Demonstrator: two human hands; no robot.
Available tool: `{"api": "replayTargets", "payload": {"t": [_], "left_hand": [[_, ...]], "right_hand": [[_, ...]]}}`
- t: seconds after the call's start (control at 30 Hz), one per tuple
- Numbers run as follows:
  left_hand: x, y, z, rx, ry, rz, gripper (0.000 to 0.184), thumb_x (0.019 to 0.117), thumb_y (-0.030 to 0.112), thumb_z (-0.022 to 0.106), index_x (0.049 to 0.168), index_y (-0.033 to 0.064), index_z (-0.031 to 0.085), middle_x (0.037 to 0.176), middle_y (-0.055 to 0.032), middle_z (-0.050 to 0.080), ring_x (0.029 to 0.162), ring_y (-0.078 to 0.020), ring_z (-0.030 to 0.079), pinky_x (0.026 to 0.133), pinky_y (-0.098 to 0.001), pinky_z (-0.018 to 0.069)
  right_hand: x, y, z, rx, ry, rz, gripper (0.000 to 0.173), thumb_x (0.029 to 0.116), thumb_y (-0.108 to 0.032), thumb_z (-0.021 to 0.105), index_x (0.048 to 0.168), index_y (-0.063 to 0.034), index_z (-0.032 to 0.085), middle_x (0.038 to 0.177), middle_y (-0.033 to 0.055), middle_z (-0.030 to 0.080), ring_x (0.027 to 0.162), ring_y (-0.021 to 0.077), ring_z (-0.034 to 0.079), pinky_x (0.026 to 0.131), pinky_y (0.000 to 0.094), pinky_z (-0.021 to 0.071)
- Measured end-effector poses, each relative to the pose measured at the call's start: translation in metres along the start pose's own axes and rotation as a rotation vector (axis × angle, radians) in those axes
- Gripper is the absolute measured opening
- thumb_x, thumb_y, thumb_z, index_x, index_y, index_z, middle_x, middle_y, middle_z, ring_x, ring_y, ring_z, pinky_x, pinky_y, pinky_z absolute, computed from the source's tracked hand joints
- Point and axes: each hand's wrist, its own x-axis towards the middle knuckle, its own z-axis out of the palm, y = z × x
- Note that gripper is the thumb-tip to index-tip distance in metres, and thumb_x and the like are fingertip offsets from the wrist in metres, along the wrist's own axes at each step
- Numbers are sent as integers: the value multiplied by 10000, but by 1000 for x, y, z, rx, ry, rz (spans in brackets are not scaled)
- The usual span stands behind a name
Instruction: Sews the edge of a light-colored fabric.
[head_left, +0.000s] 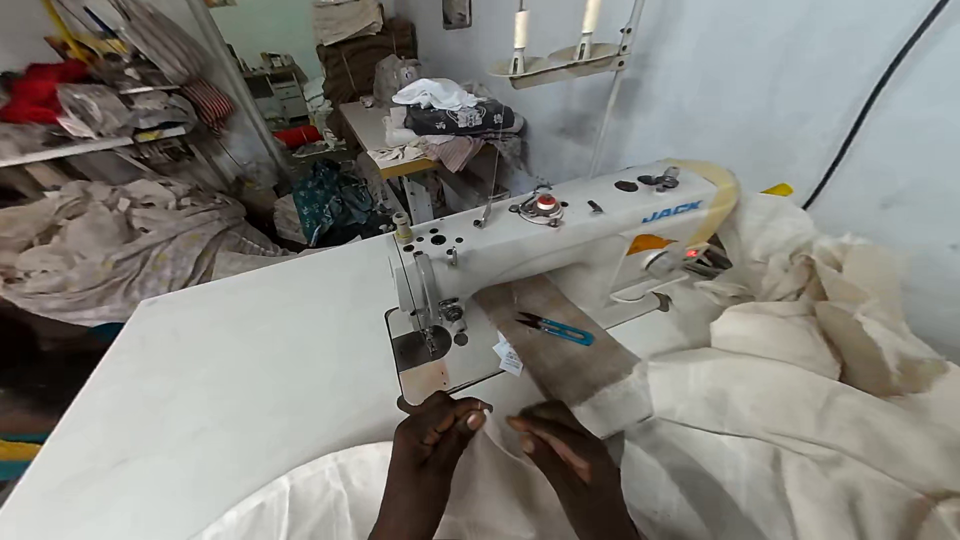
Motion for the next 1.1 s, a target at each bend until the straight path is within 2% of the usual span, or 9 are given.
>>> {"api": "replayTargets", "payload": {"t": [0.2,0.23,0.3,0.4,0.5,0.57,0.7,0.83,1.1], "left_hand": [[0,7,-22,104,-147,44,261,994,145,617,1148,-24,743,960,-17,726,896,29,635,849,-148,518],[-3,9,-31,149,-151,12,246,973,167,653,1107,-11,757,947,-10,736,875,38,649,826,-142,532],[-9,10,-37,267,11,-96,183,866,238,770,823,61,750,729,76,665,654,87,578,606,-94,474],[-15,15,-22,334,185,-255,317,847,213,750,625,110,549,552,117,447,482,70,388,467,-126,319],[-20,24,-9,132,132,-382,318,1018,167,513,708,134,571,588,135,464,532,60,442,529,-145,388],[-25,31,-15,-100,31,-447,330,1056,145,372,867,135,642,738,157,573,700,85,545,688,-140,470],[-33,24,-46,-339,-240,-356,187,961,36,612,1111,50,723,989,90,731,874,24,665,801,-193,559],[-36,23,-49,-375,-124,-380,186,866,-15,713,1011,71,791,922,45,767,811,-2,694,767,-195,580],[-34,26,-38,-190,38,-340,102,879,22,709,955,33,776,838,43,741,728,13,665,687,-164,561]], "right_hand": [[21,-18,34,394,133,133,89,951,-118,665,903,-87,733,865,-96,674,764,-77,599,679,107,515],[21,-22,36,325,188,83,80,938,-103,667,873,-87,711,843,-90,658,747,-84,589,664,92,507],[18,-36,38,54,208,-114,82,914,-77,655,844,-39,638,828,2,623,780,-43,591,704,76,493],[5,-41,57,-337,155,-469,64,951,-118,617,926,-62,636,783,69,568,712,146,552,658,177,471],[4,-17,73,-513,255,-540,93,965,-175,592,928,-96,625,788,38,570,670,135,533,605,168,456],[7,-8,72,-517,284,-528,109,971,-179,589,937,-84,630,796,44,577,678,129,539,611,160,454],[8,-5,65,-428,265,-527,112,994,-185,591,973,-77,613,809,48,547,687,116,530,624,143,460],[5,-4,66,-398,216,-567,98,993,-184,597,1028,-93,604,852,38,560,710,116,539,644,152,471],[3,-6,69,-590,200,-577,83,974,-154,579,945,-123,651,880,22,633,748,128,549,673,180,449]]}}
